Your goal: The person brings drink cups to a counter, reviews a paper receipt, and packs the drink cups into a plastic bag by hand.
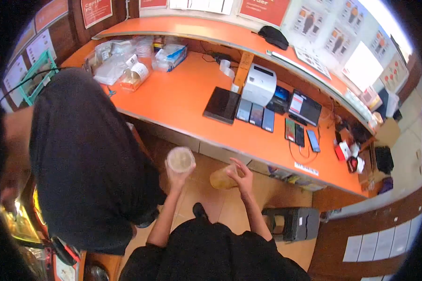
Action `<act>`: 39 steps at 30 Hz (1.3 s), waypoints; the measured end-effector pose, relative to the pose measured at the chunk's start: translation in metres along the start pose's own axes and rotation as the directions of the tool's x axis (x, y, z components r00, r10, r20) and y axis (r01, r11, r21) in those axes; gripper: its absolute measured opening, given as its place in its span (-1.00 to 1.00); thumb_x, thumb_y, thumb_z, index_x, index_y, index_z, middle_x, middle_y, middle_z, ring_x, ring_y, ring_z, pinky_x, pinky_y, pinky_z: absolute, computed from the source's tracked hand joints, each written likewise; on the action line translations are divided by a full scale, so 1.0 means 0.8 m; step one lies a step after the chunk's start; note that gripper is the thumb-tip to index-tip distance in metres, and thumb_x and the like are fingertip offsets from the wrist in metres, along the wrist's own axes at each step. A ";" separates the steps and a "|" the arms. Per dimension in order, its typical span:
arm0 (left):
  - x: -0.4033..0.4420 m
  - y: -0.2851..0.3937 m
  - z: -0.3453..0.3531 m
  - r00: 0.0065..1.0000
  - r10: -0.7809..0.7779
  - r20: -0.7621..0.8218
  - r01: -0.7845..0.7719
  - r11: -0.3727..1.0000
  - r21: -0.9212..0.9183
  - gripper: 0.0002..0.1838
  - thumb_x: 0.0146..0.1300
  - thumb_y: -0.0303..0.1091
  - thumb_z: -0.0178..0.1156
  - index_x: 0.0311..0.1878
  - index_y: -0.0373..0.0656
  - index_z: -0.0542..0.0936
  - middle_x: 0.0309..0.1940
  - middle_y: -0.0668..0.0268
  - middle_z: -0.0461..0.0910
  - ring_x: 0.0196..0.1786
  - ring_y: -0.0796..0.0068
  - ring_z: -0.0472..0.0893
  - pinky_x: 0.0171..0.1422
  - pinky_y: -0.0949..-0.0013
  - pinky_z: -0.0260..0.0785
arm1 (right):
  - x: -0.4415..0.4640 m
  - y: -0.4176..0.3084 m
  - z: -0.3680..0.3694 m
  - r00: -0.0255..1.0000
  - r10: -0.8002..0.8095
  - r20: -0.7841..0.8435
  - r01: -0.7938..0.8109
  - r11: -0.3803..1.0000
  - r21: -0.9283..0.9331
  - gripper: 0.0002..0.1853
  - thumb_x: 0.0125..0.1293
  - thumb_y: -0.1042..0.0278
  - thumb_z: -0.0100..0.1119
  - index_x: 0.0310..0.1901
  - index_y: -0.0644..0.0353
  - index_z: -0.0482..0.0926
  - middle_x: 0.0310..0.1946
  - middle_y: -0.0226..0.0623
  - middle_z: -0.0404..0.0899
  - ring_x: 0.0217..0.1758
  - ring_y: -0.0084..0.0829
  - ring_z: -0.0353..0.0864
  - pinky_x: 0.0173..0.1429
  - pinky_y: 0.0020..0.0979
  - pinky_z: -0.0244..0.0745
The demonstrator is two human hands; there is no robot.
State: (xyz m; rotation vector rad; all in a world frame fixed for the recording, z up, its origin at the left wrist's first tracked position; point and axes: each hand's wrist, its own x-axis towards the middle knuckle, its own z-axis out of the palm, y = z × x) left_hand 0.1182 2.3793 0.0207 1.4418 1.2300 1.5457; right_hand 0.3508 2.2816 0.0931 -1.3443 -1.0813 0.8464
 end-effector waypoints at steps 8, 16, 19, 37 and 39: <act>0.280 -0.116 0.078 0.937 -0.095 -0.335 0.179 0.957 0.230 -0.08 -0.17 -0.11 0.64 0.26 -0.24 0.40 0.11 0.08 0.50 0.19 0.12 0.50 0.30 0.06 0.34 | 0.291 -0.001 0.136 0.917 -0.339 0.210 0.398 0.748 -0.531 -0.25 0.01 0.10 0.44 0.29 -0.01 0.40 0.07 -0.09 0.45 0.11 0.01 0.47 0.16 -0.03 0.47; 0.432 -0.186 0.054 0.914 0.055 -0.402 0.064 0.959 0.276 -0.05 -0.19 -0.20 0.65 0.28 -0.32 0.37 0.12 0.00 0.46 0.17 0.05 0.50 0.25 0.06 0.35 | 0.509 0.027 0.273 0.872 -0.287 0.396 0.482 0.639 -0.599 -0.16 -0.01 0.15 0.44 0.36 -0.06 0.29 0.19 -0.18 0.33 0.19 0.01 0.38 0.04 0.03 0.58; 0.470 -0.213 0.036 0.927 0.098 -0.361 0.005 0.961 0.276 -0.08 -0.12 -0.26 0.61 0.30 -0.32 0.34 0.12 0.04 0.43 0.19 0.11 0.47 0.30 0.13 0.33 | 0.566 0.025 0.281 0.823 -0.192 0.535 0.514 0.653 -0.556 -0.13 0.02 0.02 0.44 0.39 -0.09 0.27 0.25 -0.20 0.33 0.26 0.04 0.36 0.15 0.04 0.53; 0.522 0.043 0.173 0.883 0.388 0.266 -0.438 0.884 0.164 -0.38 0.05 -0.25 0.42 0.16 -0.19 0.40 0.24 0.08 0.37 0.37 0.07 0.30 0.44 0.01 0.13 | 0.684 -0.107 0.070 0.691 0.085 0.718 0.495 0.668 -0.555 -0.59 0.16 0.49 0.13 0.05 0.14 0.28 -0.38 0.00 0.63 -0.17 0.09 0.67 -0.17 0.02 0.46; 0.542 0.067 0.199 0.828 0.408 0.384 -0.463 0.884 0.058 -0.30 0.01 -0.22 0.46 0.21 -0.19 0.40 0.26 0.11 0.39 0.38 0.14 0.31 0.44 0.03 0.14 | 0.665 -0.166 0.065 0.527 0.166 0.833 0.489 0.743 -0.457 -0.50 0.16 0.47 0.18 0.13 0.11 0.26 -0.26 0.02 0.64 -0.08 0.07 0.65 -0.06 0.02 0.47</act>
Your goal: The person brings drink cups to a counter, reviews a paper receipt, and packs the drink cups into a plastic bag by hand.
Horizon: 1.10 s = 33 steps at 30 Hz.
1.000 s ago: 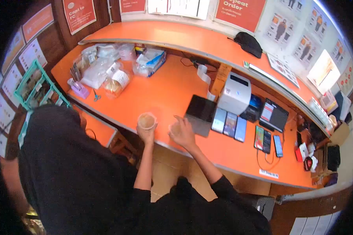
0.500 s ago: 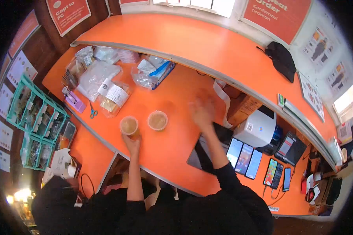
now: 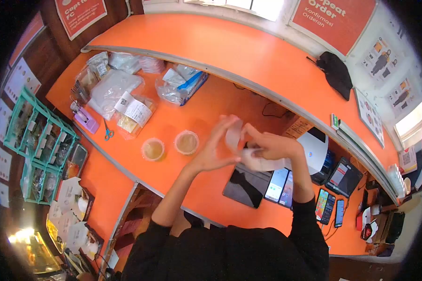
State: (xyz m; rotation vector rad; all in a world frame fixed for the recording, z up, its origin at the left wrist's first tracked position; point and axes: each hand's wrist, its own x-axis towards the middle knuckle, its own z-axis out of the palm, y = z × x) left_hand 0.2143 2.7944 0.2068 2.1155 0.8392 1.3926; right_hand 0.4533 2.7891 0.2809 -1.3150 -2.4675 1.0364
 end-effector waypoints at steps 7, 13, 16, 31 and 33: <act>-0.006 0.052 0.028 0.686 -0.046 0.726 0.647 0.495 -0.580 -0.51 0.15 -0.43 0.43 0.15 -0.31 0.54 -0.04 0.25 0.67 -0.01 0.51 0.64 0.15 0.37 0.48 | -0.030 -0.072 -0.047 0.900 -0.287 -0.328 0.132 0.897 -0.423 -0.72 0.15 0.39 0.34 -0.16 0.16 0.45 -0.31 -0.21 0.59 -0.12 -0.19 0.57 -0.09 -0.27 0.42; -0.032 0.053 0.027 0.927 -0.327 0.183 0.358 0.631 -0.688 -0.49 0.22 -0.59 0.30 0.25 -0.29 0.44 0.08 0.26 0.58 0.15 0.48 0.56 0.28 0.32 0.40 | -0.025 -0.069 0.040 0.349 -0.132 -0.928 0.146 0.986 -0.085 -0.80 0.30 0.36 0.26 -0.09 0.21 0.56 -0.23 -0.29 0.51 -0.14 -0.41 0.53 -0.07 -0.42 0.42; -0.037 0.059 0.025 0.943 -0.313 0.111 0.291 0.618 -0.730 -0.46 0.23 -0.61 0.28 0.28 -0.28 0.40 0.12 0.26 0.55 0.19 0.47 0.53 0.31 0.32 0.37 | -0.010 -0.101 0.089 0.499 0.141 -0.855 0.260 0.917 0.303 -0.83 0.33 0.42 0.22 -0.08 0.24 0.58 -0.27 -0.28 0.56 -0.19 -0.48 0.57 -0.10 -0.45 0.47; -0.035 0.047 -0.001 0.763 -0.627 0.153 0.450 0.346 -0.823 -0.69 0.47 -0.15 0.12 -0.07 -0.22 0.66 -0.23 0.36 0.69 -0.20 0.65 0.63 -0.09 0.50 0.45 | -0.001 -0.103 0.110 0.609 0.018 -0.793 0.263 0.938 0.224 -0.65 0.14 0.54 0.33 0.02 0.20 0.68 -0.39 -0.21 0.63 -0.32 -0.46 0.62 -0.12 -0.44 0.50; -0.039 0.043 0.003 0.774 -0.618 0.139 0.448 0.379 -0.809 -0.69 0.46 -0.14 0.13 -0.09 -0.21 0.67 -0.25 0.36 0.69 -0.22 0.65 0.64 -0.12 0.50 0.45 | -0.004 -0.104 0.111 0.607 0.021 -0.794 0.220 0.956 0.193 -0.70 0.14 0.54 0.33 -0.05 0.19 0.71 -0.43 -0.22 0.60 -0.36 -0.40 0.62 -0.12 -0.41 0.49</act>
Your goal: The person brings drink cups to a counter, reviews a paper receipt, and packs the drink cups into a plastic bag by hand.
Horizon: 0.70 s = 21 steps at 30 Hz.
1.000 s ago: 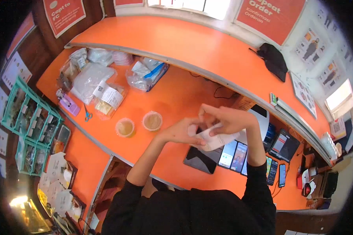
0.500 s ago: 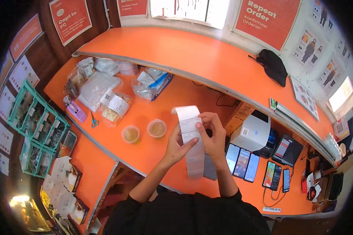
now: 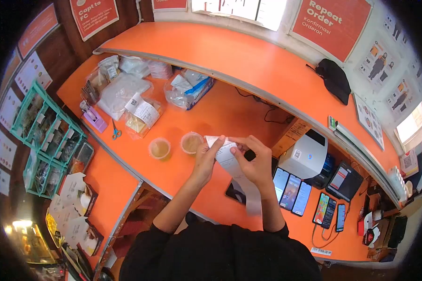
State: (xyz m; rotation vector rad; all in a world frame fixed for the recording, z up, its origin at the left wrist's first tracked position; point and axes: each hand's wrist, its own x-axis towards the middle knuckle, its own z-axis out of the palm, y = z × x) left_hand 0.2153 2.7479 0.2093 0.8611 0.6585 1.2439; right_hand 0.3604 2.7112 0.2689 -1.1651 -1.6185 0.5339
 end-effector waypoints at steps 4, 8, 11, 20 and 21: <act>-0.006 -0.002 0.002 0.999 -0.031 -0.040 0.032 0.999 0.008 -0.69 0.45 -0.14 0.15 -0.11 -0.22 0.67 -0.25 0.36 0.70 -0.20 0.65 0.64 -0.11 0.50 0.45 | -0.010 0.008 0.009 0.993 -0.089 -0.076 0.081 0.991 -0.110 -0.77 0.11 0.54 0.34 -0.15 0.17 0.73 -0.47 -0.26 0.58 -0.39 -0.38 0.59 -0.14 -0.40 0.46; -0.009 0.001 0.004 0.998 -0.054 -0.043 0.055 0.998 0.012 -0.66 0.45 -0.15 0.14 -0.06 -0.27 0.67 -0.16 0.31 0.71 -0.16 0.63 0.65 -0.03 0.48 0.47 | -0.024 0.009 0.015 0.966 -0.221 -0.136 0.192 0.962 -0.196 -0.80 0.05 0.54 0.36 -0.24 0.13 0.73 -0.30 -0.24 0.51 -0.25 -0.32 0.54 -0.11 -0.38 0.43; -0.005 0.013 0.004 0.999 -0.030 -0.043 0.031 1.000 0.004 -0.65 0.45 -0.17 0.14 0.03 -0.29 0.64 -0.06 0.27 0.70 -0.09 0.59 0.65 0.06 0.43 0.47 | -0.040 -0.010 -0.004 0.982 -0.183 -0.039 0.182 0.983 -0.027 -0.83 0.02 0.53 0.39 -0.30 0.13 0.72 -0.19 -0.23 0.45 -0.09 -0.31 0.49 0.03 -0.33 0.41; -0.018 -0.015 -0.006 0.988 0.140 0.064 -0.149 0.974 0.169 -0.66 0.39 -0.32 0.22 0.18 -0.18 0.54 0.03 0.34 0.63 0.06 0.54 0.58 0.19 0.36 0.42 | -0.029 0.034 0.024 0.989 0.116 -0.088 -0.074 0.921 0.382 -0.09 0.15 0.53 0.40 0.49 0.07 0.10 0.15 -0.14 0.51 0.00 -0.43 0.62 0.01 -0.40 0.52; -0.019 -0.014 -0.006 0.986 0.152 0.065 -0.161 0.975 0.155 -0.67 0.38 -0.33 0.23 0.17 -0.16 0.55 0.02 0.34 0.63 0.05 0.54 0.58 0.18 0.36 0.42 | -0.027 0.036 0.029 0.978 0.192 -0.081 -0.130 0.866 0.483 -0.09 0.15 0.58 0.38 0.49 0.08 0.08 0.17 -0.13 0.50 -0.04 -0.43 0.66 -0.02 -0.42 0.56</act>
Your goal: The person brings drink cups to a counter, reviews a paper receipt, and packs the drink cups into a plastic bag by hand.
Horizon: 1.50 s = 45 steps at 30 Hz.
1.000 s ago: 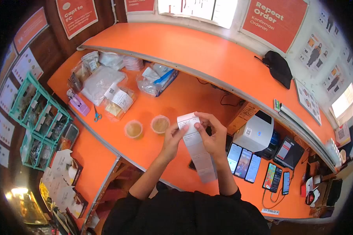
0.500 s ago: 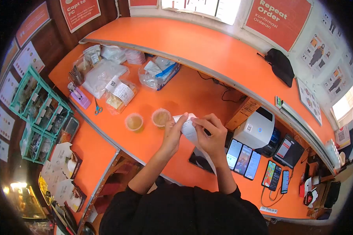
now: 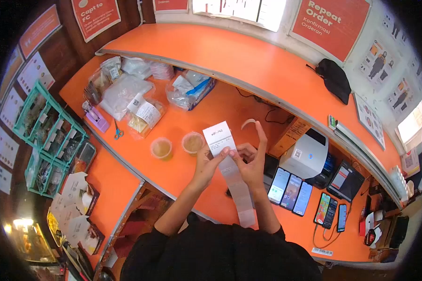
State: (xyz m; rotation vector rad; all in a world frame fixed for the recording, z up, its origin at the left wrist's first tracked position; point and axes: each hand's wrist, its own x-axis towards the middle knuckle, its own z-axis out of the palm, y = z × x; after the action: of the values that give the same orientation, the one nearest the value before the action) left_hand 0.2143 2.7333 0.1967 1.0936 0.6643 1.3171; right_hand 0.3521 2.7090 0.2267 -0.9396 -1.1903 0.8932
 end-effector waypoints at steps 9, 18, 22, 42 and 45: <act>0.004 0.011 -0.014 0.988 -0.124 -0.087 0.124 0.992 -0.009 -0.77 0.40 -0.27 0.24 -0.10 -0.25 0.69 -0.21 0.37 0.70 -0.15 0.67 0.62 -0.04 0.50 0.41 | 0.002 -0.006 -0.003 0.905 -0.422 0.061 0.381 0.737 -0.558 -0.11 0.19 0.55 0.37 0.48 0.11 0.05 -0.19 -0.29 0.70 -0.19 -0.46 0.65 -0.03 -0.43 0.50; -0.002 -0.006 -0.013 0.995 -0.103 0.010 0.103 0.993 -0.049 -0.80 0.37 -0.33 0.24 -0.09 -0.26 0.69 -0.25 0.36 0.71 -0.18 0.65 0.63 -0.04 0.49 0.41 | 0.005 0.000 -0.011 0.939 -0.296 0.173 0.343 0.816 -0.465 -0.37 0.21 0.47 0.38 0.28 0.20 0.30 -0.03 -0.27 0.71 0.09 -0.31 0.61 0.26 -0.28 0.39; 0.008 -0.013 -0.014 0.989 -0.147 -0.012 0.146 0.987 -0.067 -0.79 0.35 -0.32 0.27 -0.09 -0.26 0.69 -0.23 0.35 0.71 -0.15 0.62 0.64 -0.02 0.47 0.43 | 0.006 0.013 -0.012 0.841 -0.511 0.176 0.497 0.602 -0.625 -0.39 0.15 0.52 0.41 0.25 0.15 0.39 -0.25 -0.38 0.74 -0.12 -0.34 0.60 0.10 -0.29 0.35; 0.108 -0.044 -0.130 0.783 -0.591 -0.192 -0.058 -0.376 0.925 0.29 -0.31 0.31 0.50 0.51 -0.01 0.13 0.47 -0.30 -0.01 0.46 -0.40 0.15 0.50 -0.26 0.02 | -0.049 0.079 -0.040 0.966 -0.251 -0.065 0.184 0.841 -0.509 0.03 0.18 0.53 0.36 0.49 0.20 -0.22 -0.09 -0.21 0.60 -0.01 -0.33 0.56 0.18 -0.26 0.34; 0.109 -0.083 -0.178 0.939 -0.298 -0.172 0.150 -0.097 0.984 0.03 -0.30 0.12 0.56 0.31 0.08 0.31 0.32 -0.20 0.27 0.20 -0.28 0.48 0.24 -0.23 0.39 | -0.035 0.116 -0.027 0.992 -0.122 -0.025 0.099 0.898 -0.428 0.08 0.14 0.48 0.41 0.50 0.21 -0.24 -0.09 -0.23 0.58 -0.01 -0.37 0.51 0.16 -0.26 0.34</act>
State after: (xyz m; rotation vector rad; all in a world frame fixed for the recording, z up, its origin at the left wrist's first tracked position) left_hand 0.1315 2.8589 0.0984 2.0865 1.8456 0.1383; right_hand 0.3629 2.7132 0.1277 -1.2228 -1.4105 0.5186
